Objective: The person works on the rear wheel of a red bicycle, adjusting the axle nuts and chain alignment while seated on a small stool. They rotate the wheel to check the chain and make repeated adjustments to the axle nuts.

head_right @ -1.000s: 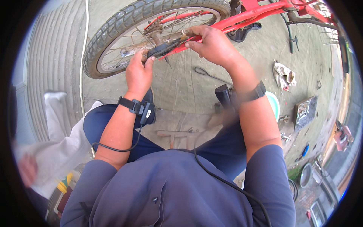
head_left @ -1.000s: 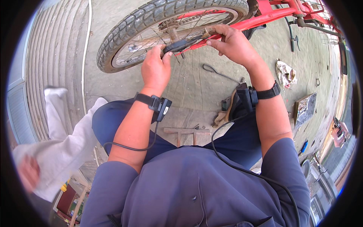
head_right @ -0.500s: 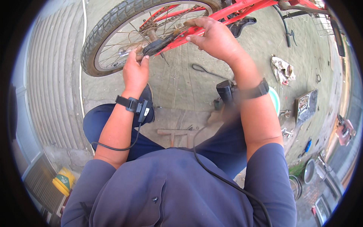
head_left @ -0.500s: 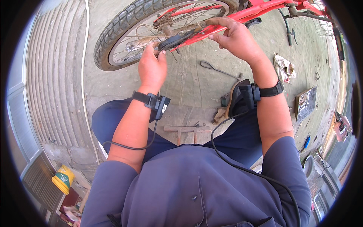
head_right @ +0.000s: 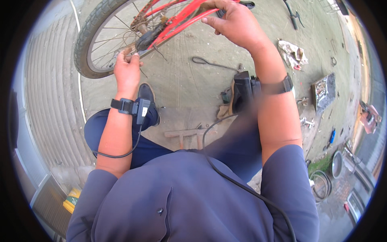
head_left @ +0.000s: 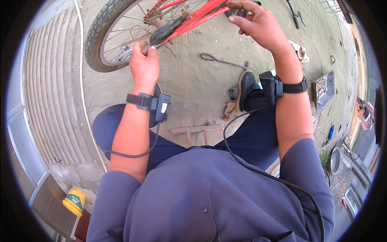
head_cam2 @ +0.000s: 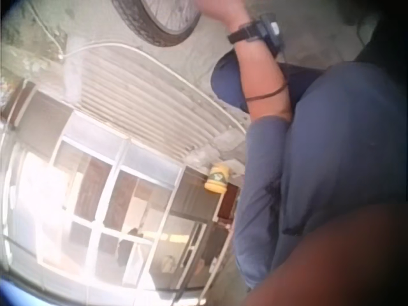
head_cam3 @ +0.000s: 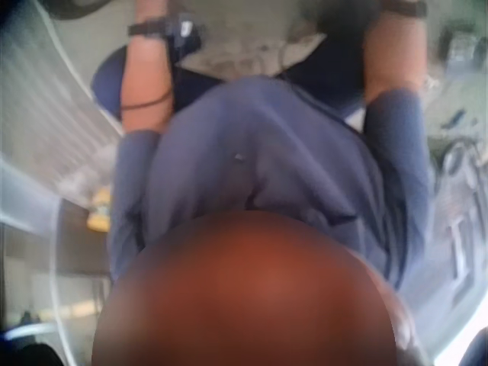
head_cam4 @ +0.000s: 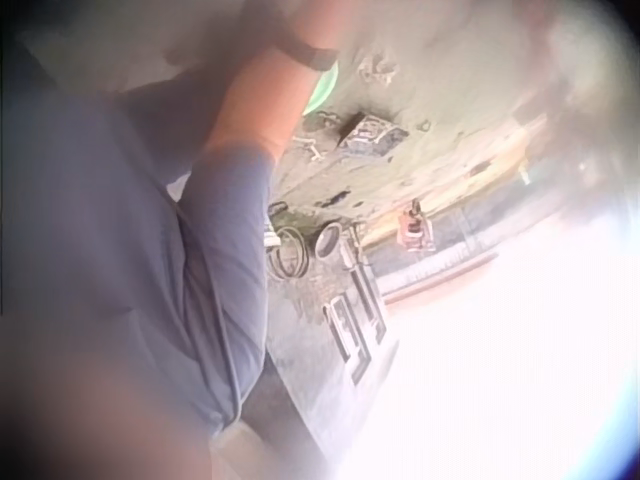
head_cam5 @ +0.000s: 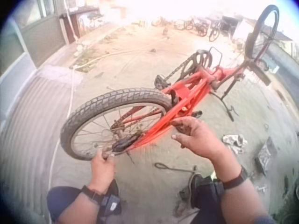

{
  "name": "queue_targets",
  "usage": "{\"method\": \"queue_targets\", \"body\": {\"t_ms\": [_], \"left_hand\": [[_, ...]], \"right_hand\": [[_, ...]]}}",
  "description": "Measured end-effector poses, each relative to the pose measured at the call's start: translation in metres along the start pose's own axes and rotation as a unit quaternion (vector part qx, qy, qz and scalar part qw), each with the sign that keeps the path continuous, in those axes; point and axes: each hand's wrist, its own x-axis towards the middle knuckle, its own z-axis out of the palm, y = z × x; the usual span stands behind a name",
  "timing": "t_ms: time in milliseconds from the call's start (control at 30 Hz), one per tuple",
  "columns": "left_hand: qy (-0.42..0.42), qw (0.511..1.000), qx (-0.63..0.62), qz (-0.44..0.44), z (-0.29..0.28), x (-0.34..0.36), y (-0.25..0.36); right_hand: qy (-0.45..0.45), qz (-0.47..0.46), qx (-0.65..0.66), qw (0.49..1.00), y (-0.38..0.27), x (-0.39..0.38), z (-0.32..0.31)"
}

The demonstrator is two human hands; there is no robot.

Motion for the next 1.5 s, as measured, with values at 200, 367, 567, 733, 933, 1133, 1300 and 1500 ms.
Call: {"method": "queue_targets", "body": {"t_ms": [200, 367, 567, 733, 933, 1133, 1300, 1500], "left_hand": [[-0.03, 0.997, -0.071, -0.004, -0.005, -0.018, 0.01], [-0.052, 0.994, -0.094, 0.004, -0.025, -0.042, 0.027], [-0.057, 0.994, -0.08, 0.045, -0.079, -0.053, 0.049], [-0.049, 0.998, -0.021, 0.044, -0.141, -0.063, 0.057], [-0.023, 0.999, 0.019, -0.013, -0.188, -0.083, 0.043], [-0.017, 0.999, -0.009, 0.03, -0.182, -0.086, 0.037], [-0.012, 0.999, -0.017, 0.036, -0.184, -0.089, 0.04], [-0.003, 0.997, -0.053, 0.055, -0.192, -0.089, 0.033]], "right_hand": [[0.032, 0.058, 0.063, 0.996, 0.0, -0.038, -0.027], [0.059, 0.048, 0.039, 0.996, -0.002, -0.079, -0.039], [0.117, 0.062, 0.056, 0.99, 0.011, -0.119, -0.059], [0.197, 0.016, 0.119, 0.973, 0.024, -0.138, -0.08], [0.235, 0.022, 0.198, 0.951, 0.043, -0.162, -0.093], [0.253, -0.01, 0.216, 0.943, 0.046, -0.192, -0.079], [0.245, 0.025, 0.265, 0.932, 0.039, -0.217, -0.061], [0.244, 0.047, 0.297, 0.922, 0.025, -0.238, -0.041]]}}
